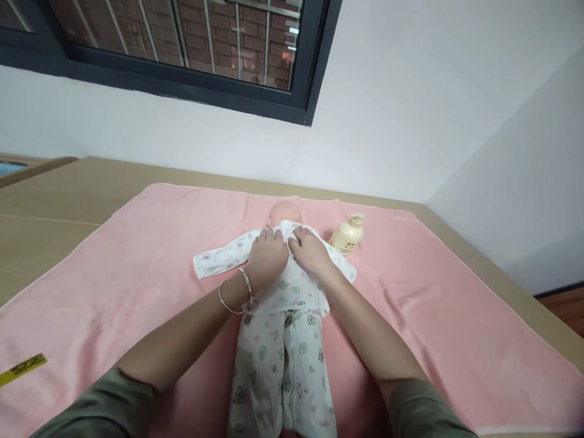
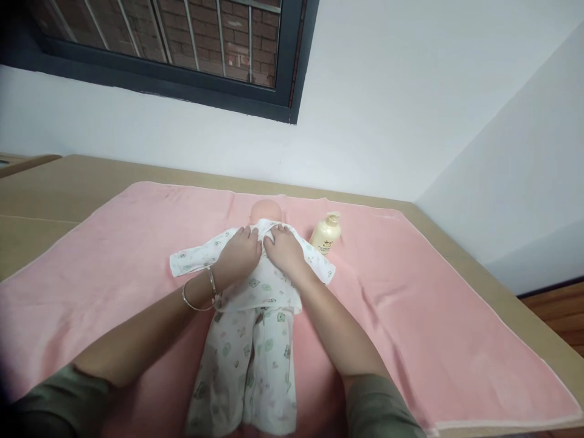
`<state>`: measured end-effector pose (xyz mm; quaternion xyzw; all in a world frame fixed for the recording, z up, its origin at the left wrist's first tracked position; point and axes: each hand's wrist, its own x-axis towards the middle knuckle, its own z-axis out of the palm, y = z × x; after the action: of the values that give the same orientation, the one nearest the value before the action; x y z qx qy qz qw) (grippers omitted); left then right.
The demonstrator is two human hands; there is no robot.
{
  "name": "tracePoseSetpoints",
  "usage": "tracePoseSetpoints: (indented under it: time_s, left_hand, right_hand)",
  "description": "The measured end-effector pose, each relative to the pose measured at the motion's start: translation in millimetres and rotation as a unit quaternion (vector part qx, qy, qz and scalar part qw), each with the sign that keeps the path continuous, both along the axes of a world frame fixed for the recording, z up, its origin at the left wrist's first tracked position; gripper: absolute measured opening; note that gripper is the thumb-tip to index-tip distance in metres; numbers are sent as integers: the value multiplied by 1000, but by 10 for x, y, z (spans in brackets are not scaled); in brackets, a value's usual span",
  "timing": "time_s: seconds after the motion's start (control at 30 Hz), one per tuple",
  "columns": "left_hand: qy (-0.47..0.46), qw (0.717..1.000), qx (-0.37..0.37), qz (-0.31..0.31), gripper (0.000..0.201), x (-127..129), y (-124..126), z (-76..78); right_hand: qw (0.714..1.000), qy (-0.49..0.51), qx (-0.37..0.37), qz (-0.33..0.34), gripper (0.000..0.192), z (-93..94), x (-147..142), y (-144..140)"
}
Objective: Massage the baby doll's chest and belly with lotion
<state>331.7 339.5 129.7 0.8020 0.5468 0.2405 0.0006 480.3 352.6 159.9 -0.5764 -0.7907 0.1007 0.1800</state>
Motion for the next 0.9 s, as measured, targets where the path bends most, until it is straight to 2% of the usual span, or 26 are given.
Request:
tracePoseSetpoints:
  time_s: [0.13, 0.23, 0.37, 0.47, 0.6, 0.7, 0.8, 0.9]
  left_hand:
    - [11, 999, 3, 38, 40, 80, -80, -8]
    - [12, 1000, -7, 26, 36, -14, 31, 83]
    - [1, 998, -56, 13, 33, -150, 213, 139]
    - [2, 998, -46, 36, 36, -124, 218, 83]
    - [22, 998, 7, 61, 42, 31, 61, -8]
    - [38, 997, 32, 63, 43, 102, -37, -11]
    - [31, 998, 21, 46, 39, 64, -12, 25]
    - [6, 999, 0, 32, 36, -42, 117, 43]
  right_hand:
    - [999, -30, 9, 2, 47, -65, -8, 40]
    - [997, -69, 15, 1, 51, -33, -98, -115]
    - [998, -65, 9, 11, 48, 42, -165, -280]
    - [999, -38, 9, 7, 46, 30, -127, -219]
    - [1000, 11, 13, 5, 41, -61, -2, 20]
    - [999, 34, 13, 18, 39, -112, 74, 143]
    - [1000, 13, 20, 20, 43, -123, 66, 135]
    - [998, -44, 36, 7, 47, -111, -26, 26]
